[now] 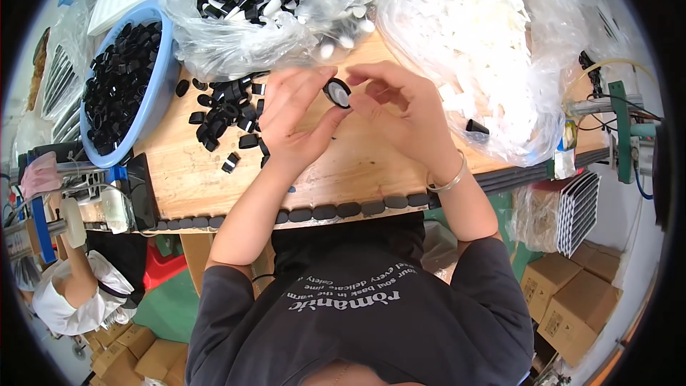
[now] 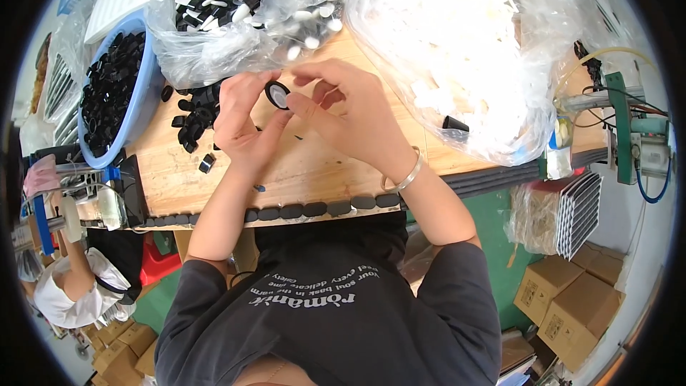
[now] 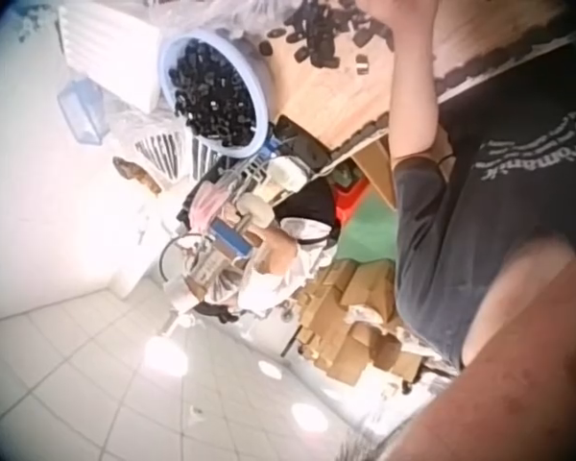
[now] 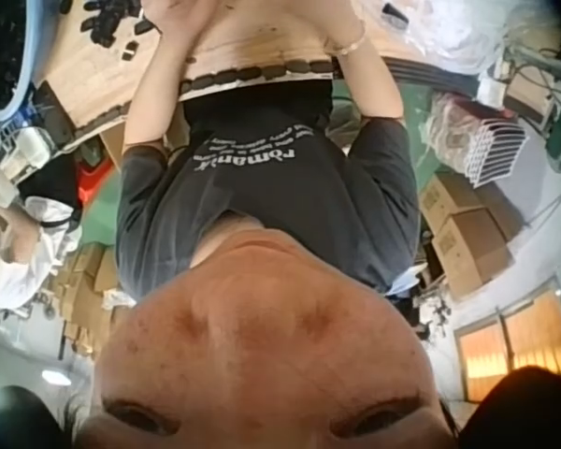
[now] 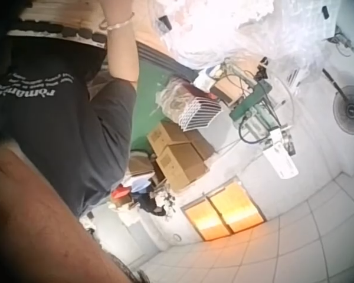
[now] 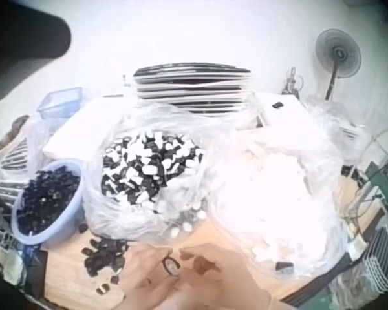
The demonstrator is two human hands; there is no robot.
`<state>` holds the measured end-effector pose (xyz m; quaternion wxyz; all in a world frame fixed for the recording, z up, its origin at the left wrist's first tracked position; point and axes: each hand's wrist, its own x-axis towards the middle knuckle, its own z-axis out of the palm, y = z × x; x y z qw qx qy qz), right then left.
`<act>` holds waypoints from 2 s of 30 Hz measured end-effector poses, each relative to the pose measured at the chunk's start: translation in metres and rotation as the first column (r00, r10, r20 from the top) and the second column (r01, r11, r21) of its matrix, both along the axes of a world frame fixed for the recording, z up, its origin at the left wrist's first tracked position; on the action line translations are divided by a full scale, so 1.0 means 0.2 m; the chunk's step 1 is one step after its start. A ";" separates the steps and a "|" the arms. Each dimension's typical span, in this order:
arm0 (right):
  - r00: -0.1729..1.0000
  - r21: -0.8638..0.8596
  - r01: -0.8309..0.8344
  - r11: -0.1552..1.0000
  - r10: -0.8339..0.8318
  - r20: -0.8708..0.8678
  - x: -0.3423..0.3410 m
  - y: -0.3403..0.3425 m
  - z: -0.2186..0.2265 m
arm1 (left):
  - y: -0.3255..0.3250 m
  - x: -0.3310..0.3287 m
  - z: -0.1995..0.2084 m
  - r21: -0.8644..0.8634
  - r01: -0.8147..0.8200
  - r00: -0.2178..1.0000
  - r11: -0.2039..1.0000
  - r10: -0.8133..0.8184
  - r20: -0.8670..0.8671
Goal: Manually inserting white plastic inserts into black plastic rings at a factory workbench.
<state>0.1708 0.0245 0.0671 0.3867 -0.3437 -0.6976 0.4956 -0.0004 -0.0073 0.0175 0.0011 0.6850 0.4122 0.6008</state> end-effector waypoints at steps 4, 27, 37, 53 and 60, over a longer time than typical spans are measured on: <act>0.996 -0.228 -0.089 0.970 0.090 -0.005 -0.01 0.01 0.00 | 0.01 0.00 0.00 0.005 0.015 1.000 1.000 -0.015 -0.021; 0.995 -0.244 -0.065 0.967 0.046 -0.083 -0.06 -0.01 0.00 | 0.02 -0.01 0.00 0.048 -0.005 0.999 0.999 0.007 -0.046; 0.990 -0.270 -0.089 0.959 0.055 -0.131 -0.09 0.01 -0.06 | 0.02 0.00 -0.01 0.095 -0.031 0.995 0.995 0.040 -0.094; 0.978 -0.290 -0.119 0.950 0.061 -0.199 -0.03 0.13 -0.12 | 0.03 0.00 -0.04 -0.038 -0.086 0.994 0.996 0.082 -0.078; 0.438 0.760 0.285 0.583 -0.785 0.438 0.32 0.67 -0.32 | 0.05 -0.02 -0.03 -0.126 -0.115 0.989 0.985 0.125 0.078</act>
